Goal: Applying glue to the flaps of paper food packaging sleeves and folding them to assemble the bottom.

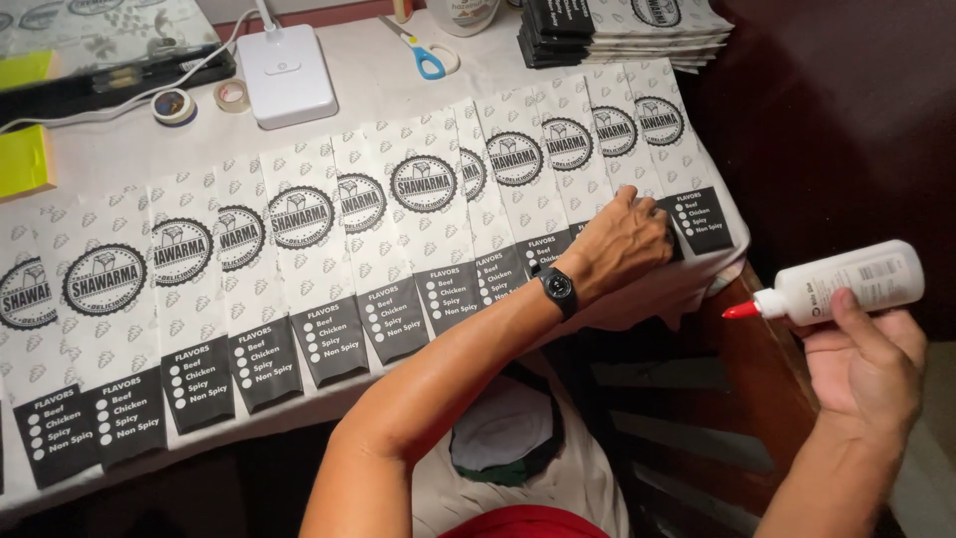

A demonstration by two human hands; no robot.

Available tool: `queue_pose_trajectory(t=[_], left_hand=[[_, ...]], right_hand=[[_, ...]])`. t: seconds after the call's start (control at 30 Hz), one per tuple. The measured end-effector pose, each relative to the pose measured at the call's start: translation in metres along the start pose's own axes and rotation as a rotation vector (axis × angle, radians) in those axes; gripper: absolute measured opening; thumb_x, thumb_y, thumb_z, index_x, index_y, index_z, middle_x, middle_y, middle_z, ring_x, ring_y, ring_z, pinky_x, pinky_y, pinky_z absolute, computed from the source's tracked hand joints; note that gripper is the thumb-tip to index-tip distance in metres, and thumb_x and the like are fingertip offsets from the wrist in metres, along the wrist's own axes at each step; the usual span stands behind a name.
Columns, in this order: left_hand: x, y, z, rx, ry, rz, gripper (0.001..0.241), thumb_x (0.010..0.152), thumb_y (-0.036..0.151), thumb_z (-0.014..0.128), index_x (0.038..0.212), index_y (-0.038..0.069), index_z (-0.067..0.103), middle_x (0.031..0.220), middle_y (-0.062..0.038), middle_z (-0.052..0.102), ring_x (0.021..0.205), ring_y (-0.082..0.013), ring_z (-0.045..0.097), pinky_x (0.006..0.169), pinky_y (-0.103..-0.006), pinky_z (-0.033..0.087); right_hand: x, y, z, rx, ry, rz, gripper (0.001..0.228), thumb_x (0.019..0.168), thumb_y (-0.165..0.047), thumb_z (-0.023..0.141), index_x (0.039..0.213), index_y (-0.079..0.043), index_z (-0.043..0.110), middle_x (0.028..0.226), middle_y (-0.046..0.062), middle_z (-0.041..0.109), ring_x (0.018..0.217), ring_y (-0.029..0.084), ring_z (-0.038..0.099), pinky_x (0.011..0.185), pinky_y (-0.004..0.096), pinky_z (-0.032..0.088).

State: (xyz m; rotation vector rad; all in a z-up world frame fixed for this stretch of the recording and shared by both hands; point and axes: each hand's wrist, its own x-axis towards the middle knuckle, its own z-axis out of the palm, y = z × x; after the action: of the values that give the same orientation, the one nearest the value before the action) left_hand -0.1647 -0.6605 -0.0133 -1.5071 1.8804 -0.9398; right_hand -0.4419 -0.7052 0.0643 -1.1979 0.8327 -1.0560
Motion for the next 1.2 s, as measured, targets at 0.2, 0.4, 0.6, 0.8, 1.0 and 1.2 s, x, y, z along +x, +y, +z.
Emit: queue_pose_trajectory(t=[0.2,0.4,0.6,0.8,1.0,1.2], left_hand=[[0.013,0.000,-0.005,-0.348,0.289,-0.079,0.044,0.088,-0.012,0.063,0.092,0.032,0.060,0.090,0.003,0.043,0.090,-0.0143,0.039,0.072,-0.0307,0.034],[0.006,-0.009,-0.023,-0.949,0.388,-0.107,0.013,0.091,0.002,0.063,0.090,0.005,0.076,0.103,-0.014,0.069,0.096,-0.0266,0.063,0.083,-0.0402,0.055],[0.021,-0.012,-0.019,-1.295,0.462,-0.223,0.037,0.088,-0.012,0.053,0.114,0.005,0.073,0.101,-0.015,0.071,0.093,-0.0307,0.063,0.077,-0.0494,0.052],[0.040,-0.002,-0.027,-1.165,0.401,-0.430,0.027,0.083,-0.008,0.054,0.065,0.010,0.063,0.082,-0.013,0.060,0.074,-0.0275,0.051,0.064,-0.0434,0.041],[0.050,-0.004,-0.043,-1.365,0.628,-0.563,0.062,0.082,0.064,0.065,0.070,0.004,0.062,0.079,-0.010,0.051,0.080,-0.0317,0.049,0.066,-0.0466,0.041],[0.069,0.017,-0.020,-1.297,0.475,-0.480,0.025,0.088,0.009,0.069,0.064,0.010,0.062,0.074,-0.006,0.064,0.081,-0.0285,0.056,0.073,-0.0412,0.042]], right_hand=[[0.002,0.007,-0.001,0.009,0.060,0.051,0.038,0.096,-0.016,0.072,0.129,-0.005,0.057,0.117,0.004,0.067,0.114,0.020,0.070,0.102,0.039,0.063],[0.007,0.017,0.004,0.099,0.099,0.031,0.035,0.093,-0.013,0.074,0.124,-0.006,0.060,0.116,0.004,0.068,0.112,0.018,0.069,0.096,0.037,0.062],[0.025,0.014,0.006,0.109,0.176,-0.104,0.034,0.091,-0.014,0.078,0.119,-0.002,0.062,0.114,0.008,0.070,0.110,0.022,0.071,0.090,0.042,0.067],[0.036,0.009,0.021,-0.111,0.189,-0.401,0.039,0.099,-0.013,0.078,0.125,0.007,0.056,0.110,0.018,0.065,0.103,0.035,0.072,0.075,0.049,0.071],[0.046,0.021,0.018,-0.082,0.205,-0.438,0.040,0.097,-0.014,0.080,0.124,0.005,0.056,0.111,0.021,0.067,0.101,0.037,0.073,0.072,0.051,0.070],[0.054,0.031,0.013,-0.076,0.203,-0.439,0.034,0.097,-0.012,0.080,0.120,0.004,0.060,0.109,0.019,0.068,0.099,0.035,0.073,0.071,0.048,0.070]])
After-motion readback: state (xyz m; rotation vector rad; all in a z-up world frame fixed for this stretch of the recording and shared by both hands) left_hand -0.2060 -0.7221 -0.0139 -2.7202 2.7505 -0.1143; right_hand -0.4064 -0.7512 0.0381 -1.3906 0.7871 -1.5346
